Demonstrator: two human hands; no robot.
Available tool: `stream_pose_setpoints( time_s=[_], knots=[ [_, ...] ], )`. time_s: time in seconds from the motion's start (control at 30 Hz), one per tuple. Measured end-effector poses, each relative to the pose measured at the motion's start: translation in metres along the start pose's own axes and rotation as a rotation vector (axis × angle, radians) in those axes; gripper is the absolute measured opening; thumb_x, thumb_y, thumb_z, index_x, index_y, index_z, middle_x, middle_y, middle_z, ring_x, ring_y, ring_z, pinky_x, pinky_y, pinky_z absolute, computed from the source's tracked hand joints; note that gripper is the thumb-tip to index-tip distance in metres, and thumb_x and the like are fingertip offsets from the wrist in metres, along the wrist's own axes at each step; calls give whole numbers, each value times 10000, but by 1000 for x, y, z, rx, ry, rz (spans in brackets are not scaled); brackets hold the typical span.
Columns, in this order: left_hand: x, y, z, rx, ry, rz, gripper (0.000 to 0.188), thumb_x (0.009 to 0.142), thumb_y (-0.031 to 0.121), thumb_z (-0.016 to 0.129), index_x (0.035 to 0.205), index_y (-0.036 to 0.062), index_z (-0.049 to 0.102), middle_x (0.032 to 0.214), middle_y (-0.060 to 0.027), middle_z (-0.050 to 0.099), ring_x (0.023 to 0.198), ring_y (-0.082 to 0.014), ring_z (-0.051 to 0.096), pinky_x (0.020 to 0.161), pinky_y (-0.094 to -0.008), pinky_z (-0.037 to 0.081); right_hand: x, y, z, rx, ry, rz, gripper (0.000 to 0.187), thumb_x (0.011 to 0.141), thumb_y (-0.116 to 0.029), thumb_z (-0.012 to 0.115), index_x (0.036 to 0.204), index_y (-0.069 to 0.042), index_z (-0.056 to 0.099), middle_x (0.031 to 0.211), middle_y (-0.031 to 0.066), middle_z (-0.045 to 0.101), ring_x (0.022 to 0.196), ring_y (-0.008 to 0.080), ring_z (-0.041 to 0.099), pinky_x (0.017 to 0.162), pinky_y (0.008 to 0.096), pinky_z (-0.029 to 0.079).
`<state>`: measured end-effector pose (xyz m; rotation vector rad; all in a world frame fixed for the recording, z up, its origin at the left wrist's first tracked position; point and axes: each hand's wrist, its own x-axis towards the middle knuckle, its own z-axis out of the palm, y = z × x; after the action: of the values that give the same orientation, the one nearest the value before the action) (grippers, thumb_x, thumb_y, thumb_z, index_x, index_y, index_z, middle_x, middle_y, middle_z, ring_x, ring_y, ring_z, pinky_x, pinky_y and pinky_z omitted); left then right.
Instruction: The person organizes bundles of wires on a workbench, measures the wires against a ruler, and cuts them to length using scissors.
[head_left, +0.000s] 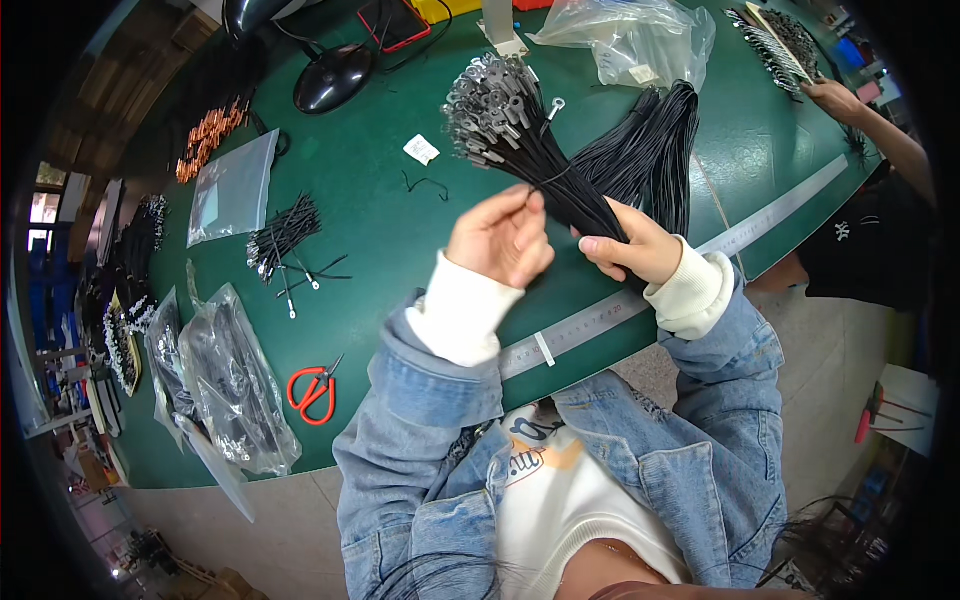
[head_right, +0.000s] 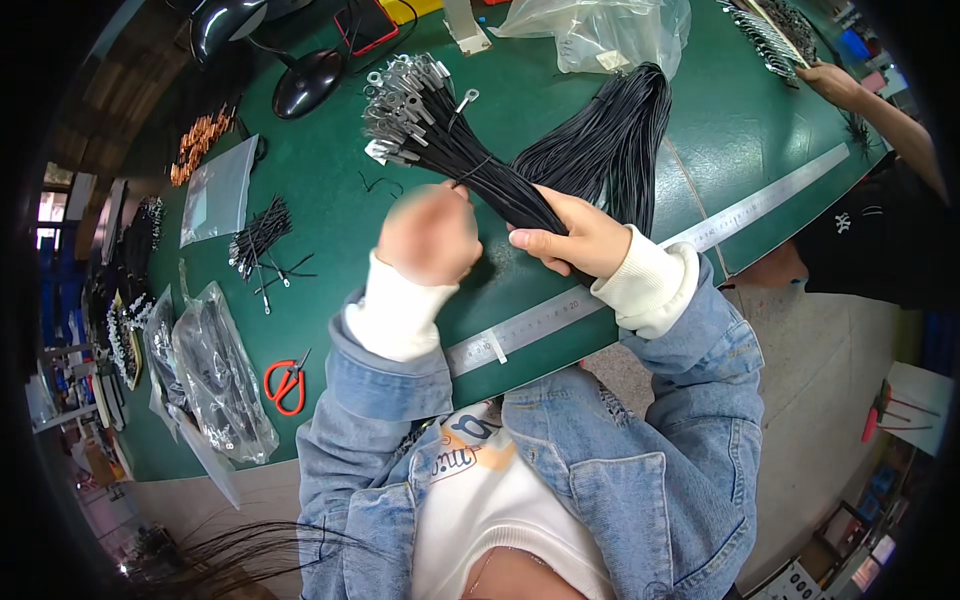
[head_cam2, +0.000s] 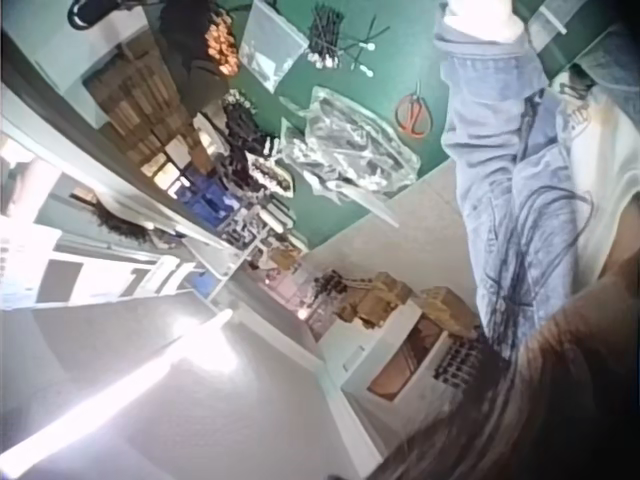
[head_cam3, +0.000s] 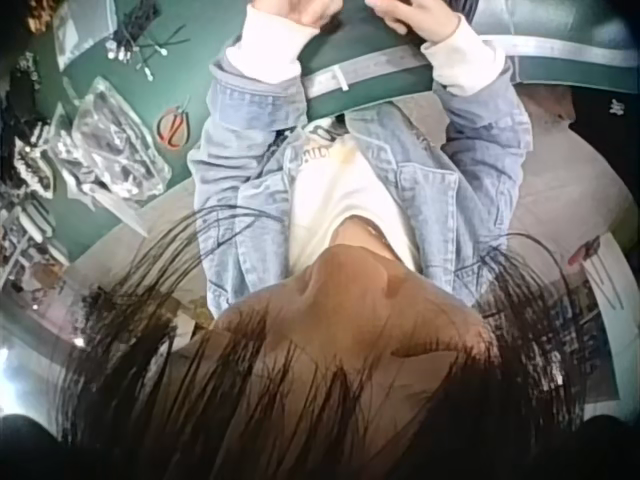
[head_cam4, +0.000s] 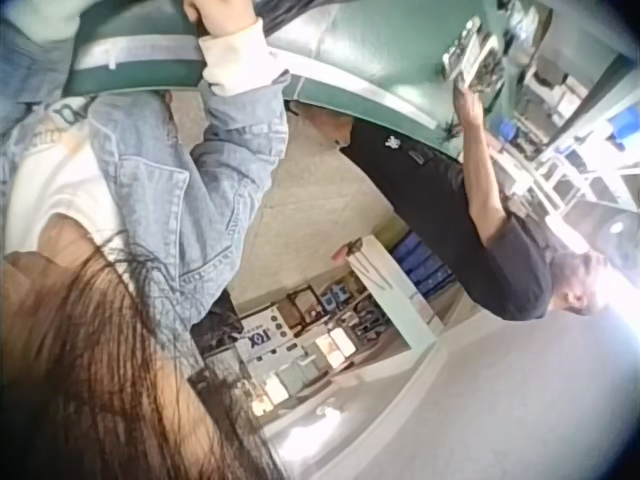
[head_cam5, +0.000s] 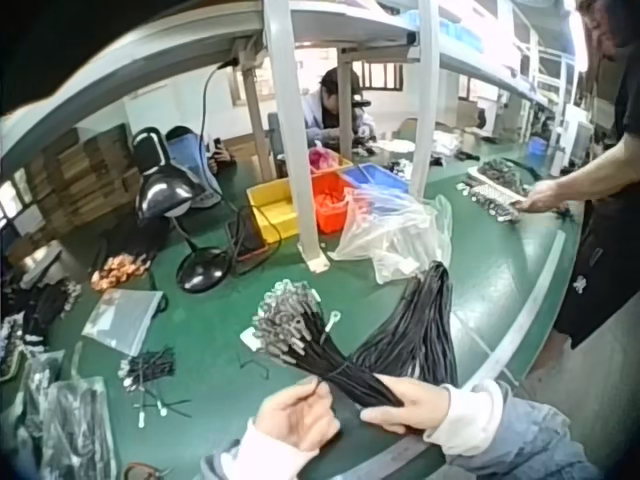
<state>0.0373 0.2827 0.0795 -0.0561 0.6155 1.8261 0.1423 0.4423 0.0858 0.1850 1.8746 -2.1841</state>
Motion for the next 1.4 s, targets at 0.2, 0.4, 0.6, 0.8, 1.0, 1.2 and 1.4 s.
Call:
stream_pose_setpoints(
  time_s=[0.2, 0.4, 0.6, 0.8, 1.0, 1.2, 1.4],
  knots=[
    [-5, -16, 0, 157, -170, 47, 249, 912, 194, 310, 851, 28, 486, 489, -36, 402, 286, -148, 346, 343, -264, 273, -4, 0, -4, 107, -79, 15, 210, 847, -177, 531, 978, -42, 438, 589, -25, 388, 448, 53, 359, 407, 191, 294],
    [-6, -12, 2, 1789, 245, 1012, 109, 778, 79, 565, 829, -2, 512, 550, -75, 497, 415, -177, 511, 377, -266, 373, 0, 4, -6, 53, -36, 69, 226, 852, -172, 521, 1015, -39, 436, 587, -25, 384, 444, 51, 354, 406, 192, 296],
    [-2, -11, 0, 1785, 212, 1154, 104, 819, 116, 516, 775, 22, 504, 614, -73, 499, 389, -195, 471, 376, -277, 362, -1, 2, -3, -31, -37, 62, 238, 844, -171, 534, 1010, -29, 439, 597, -25, 392, 458, 46, 368, 412, 192, 307],
    [-13, -6, 7, 61, -145, 53, 302, 938, 255, 246, 750, 91, 416, 553, 20, 384, 263, -116, 285, 318, -233, 243, 0, -1, -1, -104, 6, -5, 321, 828, -177, 560, 1077, -13, 442, 591, -18, 416, 461, 43, 383, 417, 188, 316],
    [-34, -13, 16, -218, -180, 51, 272, 946, 224, 241, 776, 78, 395, 547, 21, 353, 258, -101, 283, 311, -227, 222, 5, 2, 13, -650, 219, -483, 326, 768, -168, 614, 994, -1, 449, 653, 142, 558, 526, 254, 573, 485, 321, 431],
    [-69, 4, 47, -62, -93, 175, 288, 942, 196, 242, 772, 39, 413, 525, 0, 370, 245, -116, 291, 281, -231, 233, 10, 15, 14, -1120, 458, -280, 275, 757, -98, 586, 965, -25, 422, 715, 187, 568, 664, 352, 566, 554, 398, 446],
    [-88, 39, 75, 1002, 158, 597, 227, 852, 138, 504, 777, -56, 597, 527, -77, 537, 379, -99, 473, 364, -192, 351, 14, 17, -2, -1140, 407, -236, 281, 773, -166, 582, 964, -26, 430, 657, 184, 556, 647, 357, 558, 552, 406, 438]
  ],
)
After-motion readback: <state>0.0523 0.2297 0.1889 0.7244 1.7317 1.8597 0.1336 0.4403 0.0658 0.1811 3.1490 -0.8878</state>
